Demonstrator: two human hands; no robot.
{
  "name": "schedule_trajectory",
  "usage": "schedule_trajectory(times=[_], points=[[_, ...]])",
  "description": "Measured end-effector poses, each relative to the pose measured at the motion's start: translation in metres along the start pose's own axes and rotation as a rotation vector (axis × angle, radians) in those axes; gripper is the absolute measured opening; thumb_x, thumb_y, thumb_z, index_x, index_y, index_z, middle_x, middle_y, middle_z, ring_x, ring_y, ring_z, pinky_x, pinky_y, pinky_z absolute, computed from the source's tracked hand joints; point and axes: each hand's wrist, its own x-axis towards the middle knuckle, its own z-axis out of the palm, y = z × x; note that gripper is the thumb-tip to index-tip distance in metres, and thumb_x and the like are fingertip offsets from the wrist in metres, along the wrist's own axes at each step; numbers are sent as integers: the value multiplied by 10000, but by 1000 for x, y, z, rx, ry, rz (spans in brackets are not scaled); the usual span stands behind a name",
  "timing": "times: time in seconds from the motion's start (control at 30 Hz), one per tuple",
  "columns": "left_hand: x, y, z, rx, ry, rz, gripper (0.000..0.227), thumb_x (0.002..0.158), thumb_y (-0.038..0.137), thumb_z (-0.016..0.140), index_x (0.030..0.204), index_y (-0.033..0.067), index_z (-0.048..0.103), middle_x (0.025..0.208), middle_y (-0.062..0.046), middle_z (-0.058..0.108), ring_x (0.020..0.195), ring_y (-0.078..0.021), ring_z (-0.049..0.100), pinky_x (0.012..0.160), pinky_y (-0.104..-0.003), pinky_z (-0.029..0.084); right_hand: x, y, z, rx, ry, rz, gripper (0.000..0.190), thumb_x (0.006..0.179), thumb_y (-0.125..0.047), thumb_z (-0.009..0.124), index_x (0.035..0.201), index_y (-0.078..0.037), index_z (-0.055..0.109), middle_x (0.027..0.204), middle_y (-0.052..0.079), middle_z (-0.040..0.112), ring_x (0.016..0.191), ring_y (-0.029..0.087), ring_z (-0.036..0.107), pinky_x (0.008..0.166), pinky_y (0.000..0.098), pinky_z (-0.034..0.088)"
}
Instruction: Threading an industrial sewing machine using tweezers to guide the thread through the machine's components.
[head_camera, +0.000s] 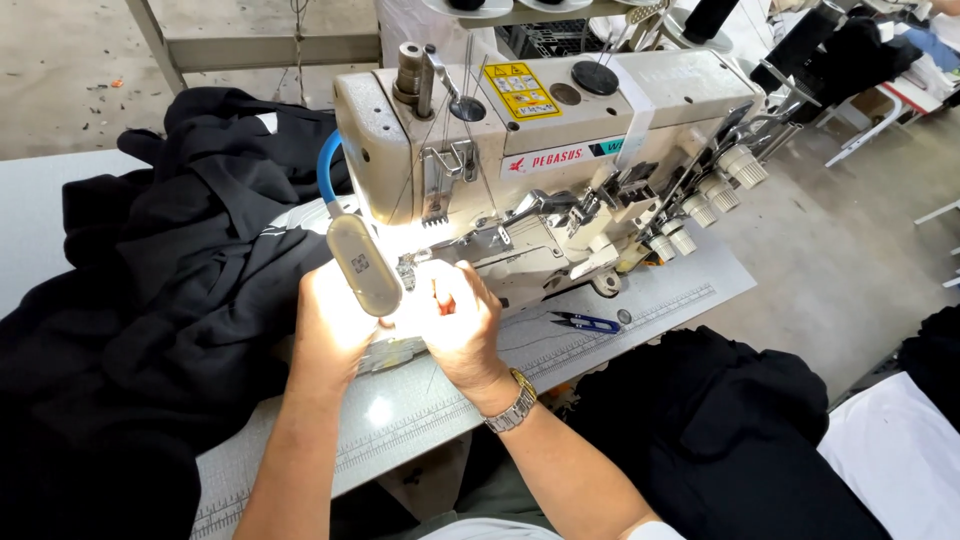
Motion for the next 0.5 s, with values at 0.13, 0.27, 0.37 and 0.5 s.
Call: schedule_trajectory(times=[0.13,0.27,0.37,0.5], points=[[-2,1,-1,3,3,9,329,460,-141,774,741,14,701,524,-104,631,647,-119,542,645,-319,545,2,2,3,10,16,-3,198,797,125,680,847,-64,646,612,17,422,492,223,519,548,283,504],[-2,-1,0,-12,15,-6,329,496,-158,756,771,18,713,536,-96,636,646,-119,549,646,-319,545,5,-3,3,27,8,1,205,786,131,660,843,-64,634,619,21,418,491,228,514,534,291,497],[-2,1,0,-9,19,-7,332,509,-169,748,787,10,708,540,-100,635,653,-120,539,643,-334,547,20,-22,-3,64,-3,-1,209,787,143,651,872,-48,642,630,23,430,496,219,508,523,303,493],[-3,12,2,-21,31,-30,323,508,-194,730,778,-19,704,520,-120,613,611,-143,556,633,-338,554,31,-39,-7,74,-2,-4,198,795,142,647,870,-41,640,635,19,430,500,209,513,520,295,487]])
